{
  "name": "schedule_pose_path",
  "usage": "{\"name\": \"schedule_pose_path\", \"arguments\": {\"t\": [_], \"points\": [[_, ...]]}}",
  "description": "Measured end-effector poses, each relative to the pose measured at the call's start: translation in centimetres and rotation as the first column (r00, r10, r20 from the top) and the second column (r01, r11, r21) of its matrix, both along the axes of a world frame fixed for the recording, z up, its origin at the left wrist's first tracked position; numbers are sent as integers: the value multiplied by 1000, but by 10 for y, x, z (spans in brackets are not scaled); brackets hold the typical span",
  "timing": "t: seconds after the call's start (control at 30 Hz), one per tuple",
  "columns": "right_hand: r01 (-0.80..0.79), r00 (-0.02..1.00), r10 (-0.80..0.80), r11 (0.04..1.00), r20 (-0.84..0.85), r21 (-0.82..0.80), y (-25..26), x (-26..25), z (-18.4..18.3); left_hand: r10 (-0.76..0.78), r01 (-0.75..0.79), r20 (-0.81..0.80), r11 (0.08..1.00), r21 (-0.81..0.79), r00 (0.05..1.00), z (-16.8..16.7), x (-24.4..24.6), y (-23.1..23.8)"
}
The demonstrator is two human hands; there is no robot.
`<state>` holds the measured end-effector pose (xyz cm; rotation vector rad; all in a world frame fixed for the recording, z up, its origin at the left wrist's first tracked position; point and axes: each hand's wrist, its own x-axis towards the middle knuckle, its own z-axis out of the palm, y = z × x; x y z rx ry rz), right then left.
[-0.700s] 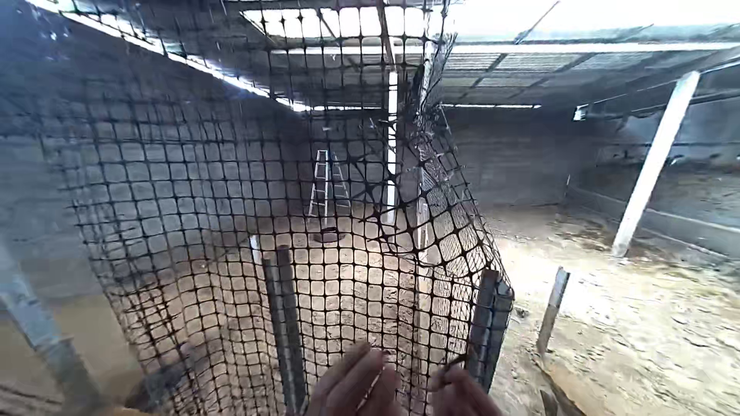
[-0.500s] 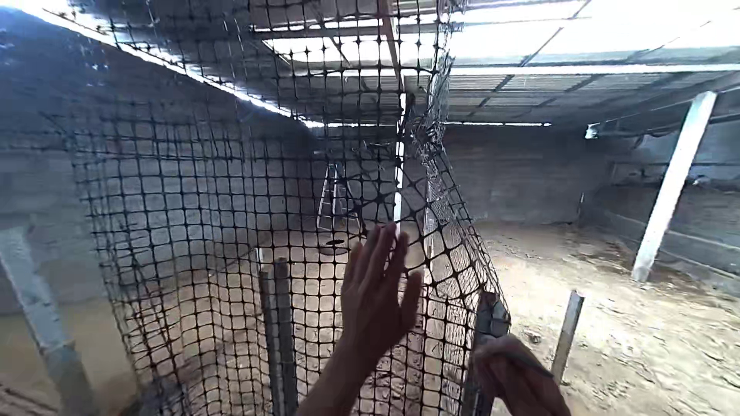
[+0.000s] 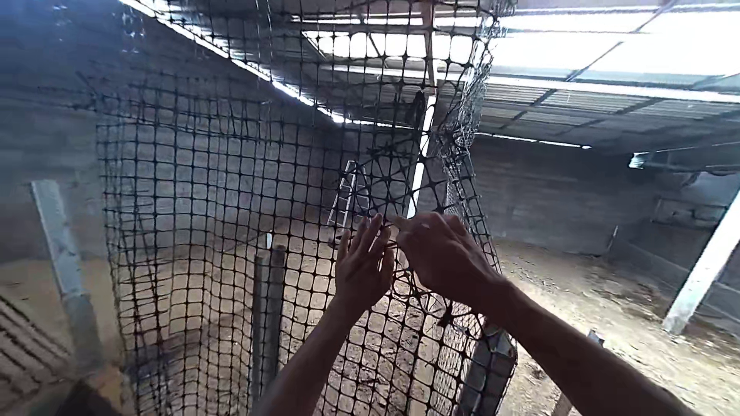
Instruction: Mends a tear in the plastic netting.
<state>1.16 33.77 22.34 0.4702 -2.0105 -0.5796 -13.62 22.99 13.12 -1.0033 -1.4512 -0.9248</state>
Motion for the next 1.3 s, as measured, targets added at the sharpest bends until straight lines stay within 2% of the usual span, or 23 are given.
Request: {"name": "schedule_pose_path", "arguments": {"t": [0.1,0.2,0.27,0.37,0.5,0.7,0.87,1.0,1.07,1.17,1.3], "points": [[125,992,-128,986,19,107,3,-27,11,-80,80,-12,996,-26,997,3,-8,-3],[191,973,-201,977,112,89,6,-37,15,-253,253,-24,967,7,967,4,-23,-10],[194,968,-200,979,151,55,8,-39,18,-295,294,-5,951,94,956,11,-32,-16],[222,954,-226,974,195,42,10,-43,21,-339,312,190,937,157,921,33,-36,-26],[255,940,-255,966,226,32,4,-49,24,-244,241,477,968,69,844,66,-43,-39],[232,949,-244,969,201,85,-1,-57,22,-102,130,481,991,-25,871,75,-59,-31],[253,948,-268,962,171,106,-9,-52,22,-156,166,490,986,23,857,90,-63,-35],[139,989,-143,982,26,126,-8,-50,17,-245,220,453,969,109,857,109,-66,-49],[74,997,-72,987,-22,142,-7,-46,15,-226,199,441,974,107,869,117,-65,-52],[71,996,-60,981,-66,182,-7,-36,14,-217,197,393,976,90,894,122,-75,-54],[66,998,-61,983,-30,172,-5,-17,12,-187,189,357,981,29,915,126,-83,-55]]}}
